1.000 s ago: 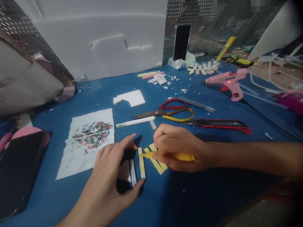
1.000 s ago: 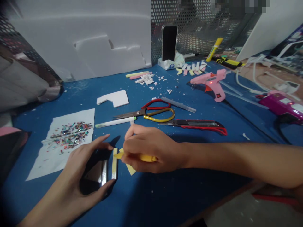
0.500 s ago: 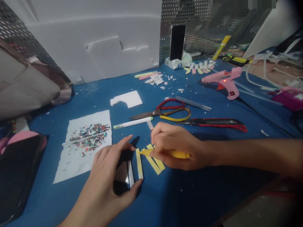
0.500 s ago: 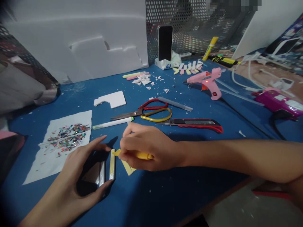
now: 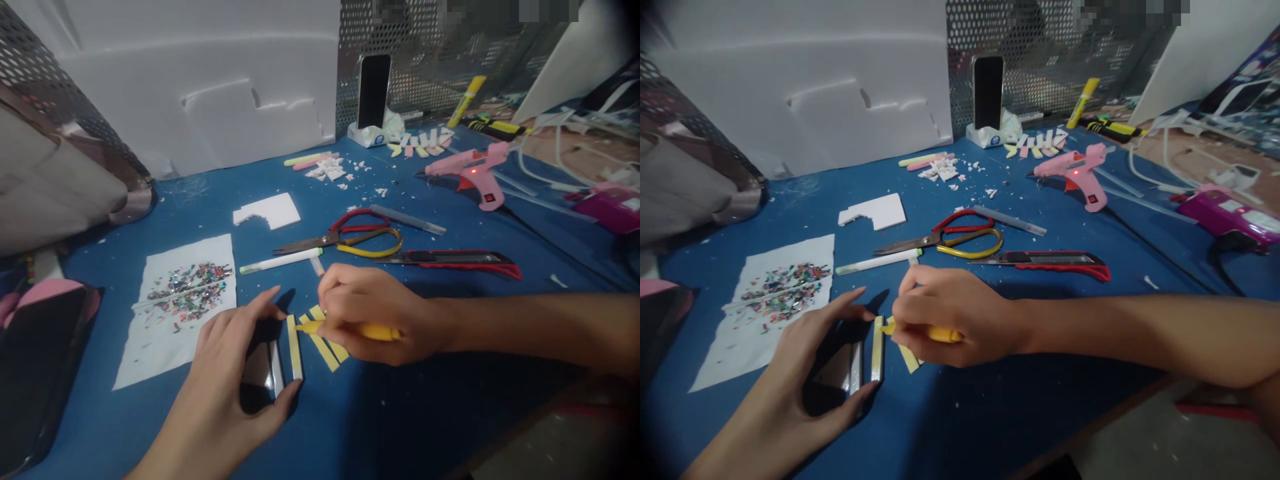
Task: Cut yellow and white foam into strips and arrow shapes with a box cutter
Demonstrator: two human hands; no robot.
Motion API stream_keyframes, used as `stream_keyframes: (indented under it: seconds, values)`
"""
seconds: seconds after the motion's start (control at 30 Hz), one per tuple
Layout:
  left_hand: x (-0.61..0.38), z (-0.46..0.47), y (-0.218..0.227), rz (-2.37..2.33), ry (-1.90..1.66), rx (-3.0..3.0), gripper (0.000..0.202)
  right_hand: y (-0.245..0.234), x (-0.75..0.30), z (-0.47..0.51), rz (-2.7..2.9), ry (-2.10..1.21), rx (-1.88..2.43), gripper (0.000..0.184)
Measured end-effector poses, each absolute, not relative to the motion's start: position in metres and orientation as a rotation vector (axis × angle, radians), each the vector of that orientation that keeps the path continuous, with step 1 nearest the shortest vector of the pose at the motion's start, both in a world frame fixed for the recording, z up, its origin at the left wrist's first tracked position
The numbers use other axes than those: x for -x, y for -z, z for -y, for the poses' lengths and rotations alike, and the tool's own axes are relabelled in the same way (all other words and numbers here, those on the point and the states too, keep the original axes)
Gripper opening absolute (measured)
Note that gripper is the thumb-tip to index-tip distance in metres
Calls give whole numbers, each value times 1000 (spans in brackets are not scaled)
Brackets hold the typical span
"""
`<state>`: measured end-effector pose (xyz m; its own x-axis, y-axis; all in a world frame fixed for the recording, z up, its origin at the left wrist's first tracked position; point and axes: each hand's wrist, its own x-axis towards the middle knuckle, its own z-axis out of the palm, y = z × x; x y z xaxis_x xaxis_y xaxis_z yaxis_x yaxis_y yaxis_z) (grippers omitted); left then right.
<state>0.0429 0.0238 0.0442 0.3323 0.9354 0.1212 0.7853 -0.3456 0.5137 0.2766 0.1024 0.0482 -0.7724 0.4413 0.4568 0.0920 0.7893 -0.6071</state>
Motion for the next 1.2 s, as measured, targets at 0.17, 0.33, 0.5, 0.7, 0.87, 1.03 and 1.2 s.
stream_keyframes:
  seconds: [0.17,0.33,0.5,0.7,0.87,1.03,1.2]
  values:
    - [-44,-25,-45,-1530,-557,-2217,73,-49,-276,-102,2319,-778,436,13]
    - [-43,-24,-44,-1518,-560,-2225,72,-49,-277,-103,2428,-854,331,13]
    - [-42,-24,-43,-1525,-569,-2238,74,-47,-276,-105,2451,-900,73,13]
    - [-43,-25,-43,-1514,-593,-2255,73,-47,-276,-105,2438,-901,-33,14]
    - [-41,-23,-43,-1524,-570,-2246,74,-47,-276,-103,2425,-820,133,16]
    - [-42,-24,-43,-1516,-571,-2258,74,-47,-276,-103,2408,-829,16,15]
    - [-42,-24,-43,-1533,-568,-2247,73,-48,-276,-102,2399,-783,159,15]
